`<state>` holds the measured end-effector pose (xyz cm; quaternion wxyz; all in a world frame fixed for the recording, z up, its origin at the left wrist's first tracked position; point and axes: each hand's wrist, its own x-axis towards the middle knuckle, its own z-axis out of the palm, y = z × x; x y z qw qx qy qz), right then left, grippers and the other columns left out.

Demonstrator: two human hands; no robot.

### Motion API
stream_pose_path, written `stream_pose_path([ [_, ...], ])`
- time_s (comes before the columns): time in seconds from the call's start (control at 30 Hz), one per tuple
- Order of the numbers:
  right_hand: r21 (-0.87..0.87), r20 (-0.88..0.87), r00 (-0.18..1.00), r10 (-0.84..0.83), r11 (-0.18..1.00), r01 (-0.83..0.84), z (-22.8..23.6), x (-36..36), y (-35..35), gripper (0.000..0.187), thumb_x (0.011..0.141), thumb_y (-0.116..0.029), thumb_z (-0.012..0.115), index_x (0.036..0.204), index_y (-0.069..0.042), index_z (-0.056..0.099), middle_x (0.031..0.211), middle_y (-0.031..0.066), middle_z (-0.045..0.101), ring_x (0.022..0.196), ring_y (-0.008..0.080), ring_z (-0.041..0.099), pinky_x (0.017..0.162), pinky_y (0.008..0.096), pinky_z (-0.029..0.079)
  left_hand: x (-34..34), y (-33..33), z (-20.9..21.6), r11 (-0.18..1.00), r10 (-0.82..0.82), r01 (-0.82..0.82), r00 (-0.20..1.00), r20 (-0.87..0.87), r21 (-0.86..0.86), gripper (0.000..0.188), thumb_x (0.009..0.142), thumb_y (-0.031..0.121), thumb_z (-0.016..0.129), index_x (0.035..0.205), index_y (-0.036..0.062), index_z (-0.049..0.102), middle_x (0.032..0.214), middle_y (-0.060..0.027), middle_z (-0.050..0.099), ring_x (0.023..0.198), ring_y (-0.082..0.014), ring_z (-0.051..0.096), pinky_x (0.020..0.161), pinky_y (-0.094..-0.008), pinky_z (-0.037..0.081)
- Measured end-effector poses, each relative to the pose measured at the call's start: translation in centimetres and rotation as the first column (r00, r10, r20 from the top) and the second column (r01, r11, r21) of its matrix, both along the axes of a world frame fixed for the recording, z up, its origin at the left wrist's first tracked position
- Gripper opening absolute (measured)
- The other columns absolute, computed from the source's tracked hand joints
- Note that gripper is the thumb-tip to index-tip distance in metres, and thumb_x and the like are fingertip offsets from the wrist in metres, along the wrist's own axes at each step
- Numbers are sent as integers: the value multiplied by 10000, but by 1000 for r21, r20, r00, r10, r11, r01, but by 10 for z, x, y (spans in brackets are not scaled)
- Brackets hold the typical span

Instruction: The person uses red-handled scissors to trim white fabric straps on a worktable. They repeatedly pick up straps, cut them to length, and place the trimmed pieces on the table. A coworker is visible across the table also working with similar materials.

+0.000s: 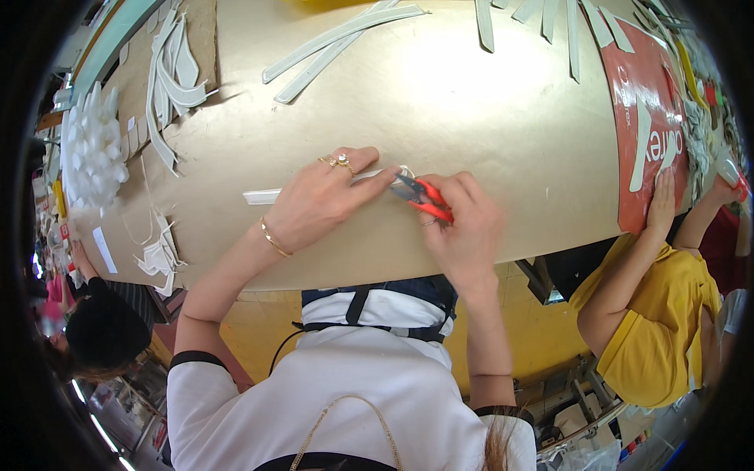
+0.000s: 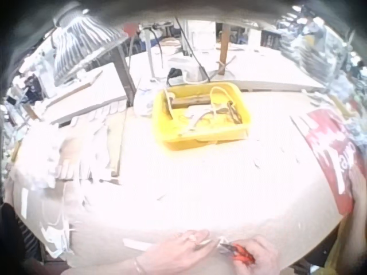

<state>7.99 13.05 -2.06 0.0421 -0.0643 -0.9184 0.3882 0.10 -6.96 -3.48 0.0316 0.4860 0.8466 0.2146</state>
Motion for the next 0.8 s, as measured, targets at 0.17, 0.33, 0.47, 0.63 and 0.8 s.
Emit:
stream_pose_path([
  [0.17, 91, -97, 995, -25, 995, 34, -18, 16, -15, 312, 696, -24, 731, 996, -112, 718, 796, 49, 602, 650, 224, 602, 567, 330, 450, -7, 1, -3, 999, -27, 26, 998, 59, 28, 407, 819, 66, 574, 1224, 79, 615, 1115, -89, 538, 954, -240, 608, 742, -344, 545],
  [0.33, 181, -223, 975, -1, 983, 42, -28, 20, -23, 337, 698, -59, 756, 1030, -109, 722, 755, 13, 585, 632, 180, 577, 558, 314, 407, -17, 0, -1, 995, -102, 100, 990, 102, 25, 410, 823, 56, 571, 1232, 81, 603, 1113, -86, 530, 930, -239, 620, 711, -346, 546],
  [0.47, 239, -258, 966, 24, 970, 40, -31, 20, -25, 352, 704, -75, 753, 1052, -113, 728, 724, -2, 566, 604, 158, 549, 539, 305, 375, -26, 1, 1, 991, -137, 133, 971, 196, 29, 403, 823, 43, 569, 1222, 88, 604, 1117, -81, 532, 923, -248, 630, 714, -358, 552],
  [0.63, 365, -263, 964, 49, 929, 52, -32, 21, -28, 359, 717, -123, 751, 1076, -121, 743, 684, -22, 521, 567, 127, 500, 527, 291, 326, -34, 4, 3, 986, -164, 169, 960, 225, -6, 372, 828, 31, 567, 1193, 92, 608, 1124, -76, 544, 921, -254, 638, 725, -370, 561],
  [0.8, 434, -244, 968, 54, 899, 59, -29, 22, -29, 321, 763, -117, 740, 1084, -113, 736, 632, -26, 506, 546, 132, 487, 529, 293, 325, -37, 7, 5, 985, -166, 172, 955, 246, -1, 351, 824, 29, 576, 1169, 88, 610, 1128, -77, 554, 906, -265, 645, 739, -368, 562],
])
